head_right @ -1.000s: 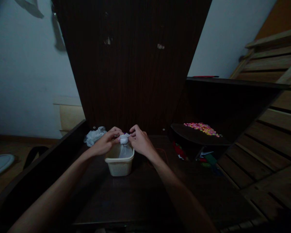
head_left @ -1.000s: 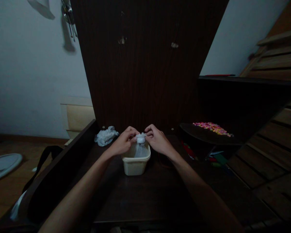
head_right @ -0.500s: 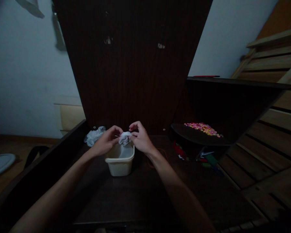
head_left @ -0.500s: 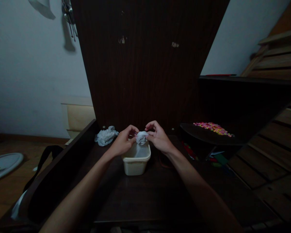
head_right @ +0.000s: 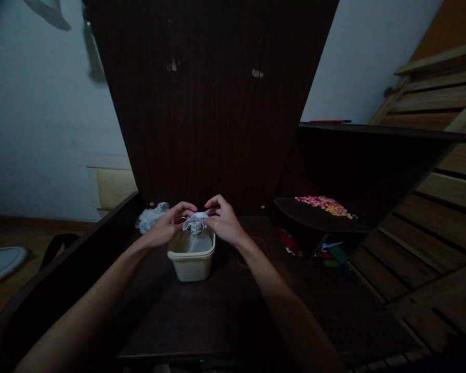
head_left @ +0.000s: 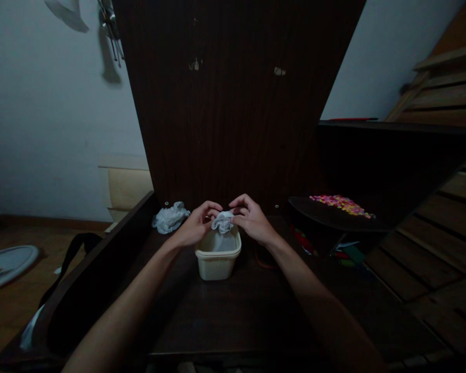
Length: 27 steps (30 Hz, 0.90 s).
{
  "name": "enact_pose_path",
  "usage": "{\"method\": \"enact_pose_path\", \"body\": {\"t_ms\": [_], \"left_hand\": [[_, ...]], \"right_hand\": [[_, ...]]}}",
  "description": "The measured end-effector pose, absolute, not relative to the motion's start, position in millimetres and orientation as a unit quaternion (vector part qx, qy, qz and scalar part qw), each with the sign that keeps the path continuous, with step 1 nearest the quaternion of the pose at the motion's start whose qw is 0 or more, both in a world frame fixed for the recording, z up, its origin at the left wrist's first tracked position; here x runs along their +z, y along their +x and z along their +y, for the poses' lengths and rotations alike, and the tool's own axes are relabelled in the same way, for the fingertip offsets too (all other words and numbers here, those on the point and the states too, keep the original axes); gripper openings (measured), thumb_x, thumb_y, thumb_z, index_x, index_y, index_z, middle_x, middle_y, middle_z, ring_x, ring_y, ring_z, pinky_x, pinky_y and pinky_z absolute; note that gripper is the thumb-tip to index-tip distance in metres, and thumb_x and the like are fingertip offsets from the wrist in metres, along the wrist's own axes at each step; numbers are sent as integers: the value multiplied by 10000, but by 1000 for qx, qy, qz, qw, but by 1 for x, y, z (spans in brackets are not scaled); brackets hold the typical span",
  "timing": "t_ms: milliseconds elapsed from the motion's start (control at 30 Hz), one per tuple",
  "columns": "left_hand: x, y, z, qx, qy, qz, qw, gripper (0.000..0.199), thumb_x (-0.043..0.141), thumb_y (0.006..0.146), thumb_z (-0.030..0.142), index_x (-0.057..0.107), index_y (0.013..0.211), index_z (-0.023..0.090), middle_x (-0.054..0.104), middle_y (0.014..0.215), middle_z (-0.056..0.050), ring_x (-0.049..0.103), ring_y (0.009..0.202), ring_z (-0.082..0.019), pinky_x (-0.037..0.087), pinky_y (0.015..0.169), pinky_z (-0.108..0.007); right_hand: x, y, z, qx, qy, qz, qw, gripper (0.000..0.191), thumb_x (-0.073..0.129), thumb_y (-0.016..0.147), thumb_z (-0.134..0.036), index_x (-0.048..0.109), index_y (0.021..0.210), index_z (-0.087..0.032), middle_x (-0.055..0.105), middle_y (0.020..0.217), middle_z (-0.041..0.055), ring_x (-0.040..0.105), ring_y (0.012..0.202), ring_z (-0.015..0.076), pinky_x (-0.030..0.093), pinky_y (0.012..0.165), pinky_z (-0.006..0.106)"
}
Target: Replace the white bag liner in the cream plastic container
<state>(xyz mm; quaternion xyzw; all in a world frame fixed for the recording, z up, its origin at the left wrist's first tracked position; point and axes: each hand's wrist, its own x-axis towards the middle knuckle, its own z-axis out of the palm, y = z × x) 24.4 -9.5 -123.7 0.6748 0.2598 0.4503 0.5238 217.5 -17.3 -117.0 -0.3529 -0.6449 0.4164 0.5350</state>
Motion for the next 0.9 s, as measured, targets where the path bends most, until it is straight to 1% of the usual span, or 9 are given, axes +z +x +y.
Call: {"method": "enact_pose_path", "body": {"t_ms": [67,200,267,333,467,600,733,900], "left_hand": [[-123,24,-11,447,661,254,547,342,789,728,187,581,998,173,647,830,9,602,754,-127,464,699,-249],[-122,25,-13,421,656,236,580,372,796,738,225,547,1010,180,649,840,3,597,745,-130,444,684,-250],[-123,26,-12,432,663,234,565,384,786,745,224,537,1033,179,648,825,6,590,748,-131,442,697,-255],[-123,26,-10,458,673,241,529,356,759,760,204,544,1042,174,642,825,7,583,766,-131,443,719,-259],[-123,26,-8,474,699,268,463,303,716,748,129,597,1023,169,625,937,-11,574,798,-123,453,740,-264],[-123,26,-8,441,714,265,474,336,718,730,132,597,1041,172,627,947,-19,589,820,-142,477,750,-286],[-126,27,-8,438,722,262,467,341,726,730,172,587,1042,178,634,928,-21,593,824,-151,479,739,-285],[-127,25,-8,435,722,254,474,308,721,792,235,582,1060,174,646,954,-29,614,835,-149,495,776,-305]], "right_hand": [[-119,218,-16,391,-377,-647,535,315,677,598,-171,530,872,-224,553,913,-7,613,859,171,507,707,294],[-119,219,-16,408,-373,-655,515,256,667,649,-186,547,873,-217,571,913,-11,598,758,139,503,694,299],[-119,219,-17,418,-354,-654,521,247,673,668,-200,552,883,-215,568,946,-8,591,748,128,498,696,296],[-118,219,-18,422,-339,-651,533,252,680,671,-200,552,888,-215,554,961,-10,588,749,122,490,693,287],[-117,219,-20,433,-327,-643,541,304,713,655,-193,544,907,-221,528,973,-14,586,750,119,485,682,275],[-114,218,-23,458,-309,-649,523,333,723,656,-190,548,936,-230,528,1010,-3,592,769,128,494,666,270],[-112,215,-25,483,-295,-658,497,334,726,667,-200,561,955,-236,532,988,0,594,800,144,503,663,268],[-114,215,-23,457,-309,-661,510,310,710,675,-213,548,939,-231,545,962,-6,600,760,135,488,636,262]]}}
